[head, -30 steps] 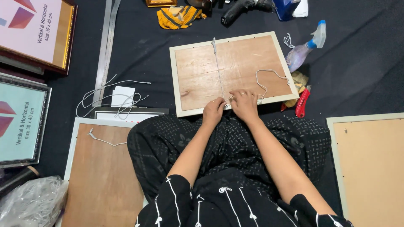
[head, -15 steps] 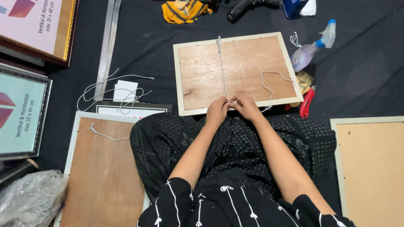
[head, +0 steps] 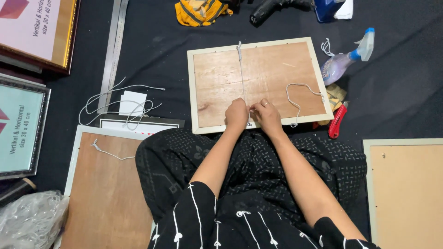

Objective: The person ties a white cord to the back of a wooden picture frame. They loop the cord through metal eyelets and secure it with multiple knots.

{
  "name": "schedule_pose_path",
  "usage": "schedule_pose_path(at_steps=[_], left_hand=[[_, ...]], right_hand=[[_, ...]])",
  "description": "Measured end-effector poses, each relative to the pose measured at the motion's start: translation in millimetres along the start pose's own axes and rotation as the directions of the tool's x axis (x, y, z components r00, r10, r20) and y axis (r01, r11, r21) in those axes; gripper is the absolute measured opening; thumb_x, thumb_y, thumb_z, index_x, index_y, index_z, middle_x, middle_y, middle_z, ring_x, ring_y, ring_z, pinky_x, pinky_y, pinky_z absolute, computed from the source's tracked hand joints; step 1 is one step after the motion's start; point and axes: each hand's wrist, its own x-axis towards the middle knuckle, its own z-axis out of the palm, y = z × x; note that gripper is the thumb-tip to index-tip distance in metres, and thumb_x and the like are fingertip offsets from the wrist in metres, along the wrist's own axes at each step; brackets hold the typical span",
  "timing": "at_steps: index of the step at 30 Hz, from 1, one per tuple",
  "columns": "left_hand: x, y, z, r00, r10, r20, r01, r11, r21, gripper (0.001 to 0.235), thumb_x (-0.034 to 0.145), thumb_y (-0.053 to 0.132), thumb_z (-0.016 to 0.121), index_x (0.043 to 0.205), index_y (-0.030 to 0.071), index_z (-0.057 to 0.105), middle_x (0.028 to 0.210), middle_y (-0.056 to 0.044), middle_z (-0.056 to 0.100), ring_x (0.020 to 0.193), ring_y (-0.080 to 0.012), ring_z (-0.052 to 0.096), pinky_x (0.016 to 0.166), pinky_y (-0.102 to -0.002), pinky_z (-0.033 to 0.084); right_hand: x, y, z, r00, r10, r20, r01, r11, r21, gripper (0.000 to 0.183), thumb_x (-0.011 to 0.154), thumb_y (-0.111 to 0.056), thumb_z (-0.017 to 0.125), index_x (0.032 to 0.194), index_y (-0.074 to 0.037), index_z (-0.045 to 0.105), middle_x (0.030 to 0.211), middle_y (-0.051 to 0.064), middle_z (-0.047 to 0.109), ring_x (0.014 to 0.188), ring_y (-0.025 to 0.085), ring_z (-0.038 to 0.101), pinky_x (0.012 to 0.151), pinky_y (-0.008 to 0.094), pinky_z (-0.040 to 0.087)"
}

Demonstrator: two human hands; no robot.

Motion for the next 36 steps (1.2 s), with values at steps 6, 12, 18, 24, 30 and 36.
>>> schedule_pose_path(at_steps=[6, 12, 18, 24, 30, 36], left_hand=[[25, -14, 11, 0.997, -0.067, 0.043, 0.075, 0.973, -0.22, 0.017, 0.084, 0.017, 0.068, 0.087, 0.001, 0.071, 0.083, -0.024, 0.072, 0.09, -0.0484, 0.074, 0.076, -0.057, 0.06], [35, -49, 31, 0.959, -0.164, 0.232, 0.283, 0.614, -0.737, 0.03, 0.084, 0.007, 0.074, 0.113, -0.001, 0.071, 0.065, -0.013, 0.069, 0.054, -0.0165, 0.07, 0.054, -0.028, 0.062], [27, -34, 21, 0.947, -0.255, 0.193, 0.318, 0.675, -0.665, 0.019, 0.088, 0.011, 0.065, 0.103, 0.005, 0.074, 0.064, -0.011, 0.071, 0.052, -0.0146, 0.071, 0.052, -0.025, 0.063], [6, 7, -21, 0.992, -0.126, 0.022, 0.127, 0.953, -0.275, 0.022, 0.088, 0.019, 0.072, 0.095, -0.002, 0.071, 0.088, -0.024, 0.072, 0.095, -0.0443, 0.074, 0.08, -0.054, 0.062], [23, 14, -8, 0.987, -0.119, 0.111, 0.131, 0.985, -0.108, 0.02, 0.089, 0.015, 0.069, 0.098, -0.003, 0.073, 0.093, -0.023, 0.072, 0.101, -0.0462, 0.072, 0.085, -0.056, 0.06], [39, -24, 1, 0.957, -0.195, 0.215, 0.257, 0.915, -0.311, 0.022, 0.085, 0.031, 0.072, 0.096, 0.012, 0.076, 0.075, -0.006, 0.076, 0.089, -0.029, 0.077, 0.084, -0.04, 0.06]], right_hand=[[7, -9, -18, 0.999, 0.012, -0.052, -0.011, 1.0, 0.019, 0.009, 0.093, -0.027, 0.074, 0.099, -0.027, 0.069, 0.088, -0.002, 0.056, 0.09, 0.024, 0.066, 0.082, 0.038, 0.056], [26, 1, -13, 0.995, -0.032, -0.096, 0.037, 0.998, 0.046, 0.01, 0.092, -0.025, 0.076, 0.097, -0.024, 0.068, 0.088, -0.001, 0.059, 0.09, 0.024, 0.066, 0.082, 0.037, 0.056], [41, 2, 15, 1.0, 0.006, -0.02, -0.003, 0.991, 0.133, 0.008, 0.095, -0.026, 0.072, 0.099, -0.024, 0.066, 0.091, 0.0, 0.06, 0.093, 0.027, 0.067, 0.085, 0.04, 0.056], [45, 26, 33, 0.996, 0.093, -0.009, -0.09, 0.981, 0.174, 0.01, 0.096, -0.027, 0.072, 0.099, -0.02, 0.065, 0.092, 0.001, 0.06, 0.095, 0.028, 0.068, 0.087, 0.04, 0.056], [44, 21, 29, 0.992, 0.129, 0.011, -0.129, 0.972, 0.197, 0.009, 0.097, -0.026, 0.072, 0.1, -0.021, 0.065, 0.092, 0.002, 0.06, 0.097, 0.028, 0.067, 0.089, 0.041, 0.056], [47, 4, 12, 0.994, 0.11, 0.009, -0.109, 0.978, 0.178, 0.009, 0.097, -0.027, 0.072, 0.098, -0.021, 0.065, 0.091, 0.002, 0.06, 0.096, 0.027, 0.067, 0.089, 0.041, 0.056]])
